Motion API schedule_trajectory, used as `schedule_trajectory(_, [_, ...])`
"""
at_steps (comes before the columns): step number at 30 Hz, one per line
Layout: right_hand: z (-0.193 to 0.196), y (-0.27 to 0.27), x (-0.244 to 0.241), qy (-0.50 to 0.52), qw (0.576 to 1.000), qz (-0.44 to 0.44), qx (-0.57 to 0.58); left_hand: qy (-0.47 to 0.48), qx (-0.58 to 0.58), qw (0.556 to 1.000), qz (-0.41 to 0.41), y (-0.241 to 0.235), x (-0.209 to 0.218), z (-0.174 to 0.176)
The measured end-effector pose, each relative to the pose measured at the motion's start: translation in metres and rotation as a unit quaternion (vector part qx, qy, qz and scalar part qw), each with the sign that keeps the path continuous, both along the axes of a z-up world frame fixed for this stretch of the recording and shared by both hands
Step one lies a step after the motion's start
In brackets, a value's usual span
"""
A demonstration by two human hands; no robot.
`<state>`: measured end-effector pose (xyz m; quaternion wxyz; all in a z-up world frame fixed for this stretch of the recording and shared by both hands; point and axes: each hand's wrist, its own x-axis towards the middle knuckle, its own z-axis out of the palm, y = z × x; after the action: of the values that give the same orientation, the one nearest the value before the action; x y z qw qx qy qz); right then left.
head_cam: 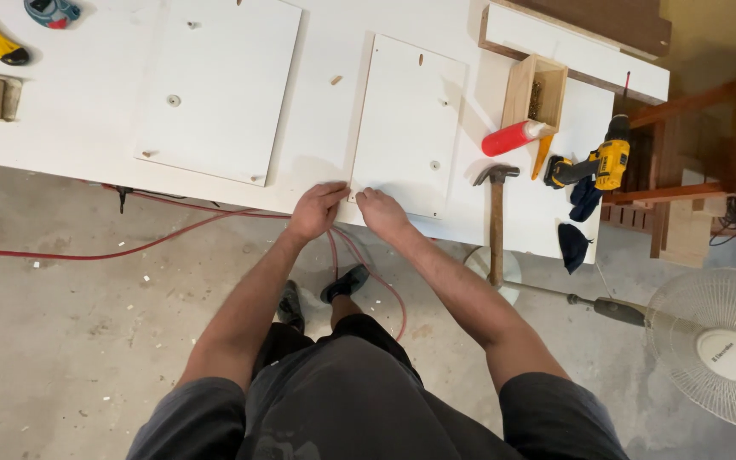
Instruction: Assemble wooden panels using wood glue, a hammer, and a power drill
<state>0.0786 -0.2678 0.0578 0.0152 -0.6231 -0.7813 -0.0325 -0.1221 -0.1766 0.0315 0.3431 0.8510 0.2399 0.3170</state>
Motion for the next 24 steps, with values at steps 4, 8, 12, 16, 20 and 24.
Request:
schedule_trajectory(4, [-0.001,0.004,-0.001,-0.026,1.000,-0.005,-0.007,0.009,-0.008,1.000,-0.009,0.003,0.002,-0.008])
schedule_trajectory(8, [0.016,0.013,-0.004,0.032,0.995,-0.029,-0.091,-0.001,0.004,1.000,0.003,0.002,0.002,-0.015])
schedule_trajectory(12, [0.050,0.033,0.009,0.228,0.922,-0.214,-0.230,0.002,-0.001,1.000,0.004,-0.001,0.001,-0.011])
schedule_trajectory(16, [0.076,0.050,0.009,0.251,0.899,-0.260,-0.248,0.005,-0.004,1.000,0.006,0.004,0.005,-0.010])
schedule_trajectory(20, [0.050,0.056,0.009,0.249,0.887,-0.290,-0.260,0.027,-0.010,1.000,0.000,-0.001,0.002,-0.012])
schedule_trajectory(24, [0.081,0.051,0.010,0.322,0.841,-0.325,-0.288,0.037,-0.122,0.992,0.011,0.013,0.010,0.006])
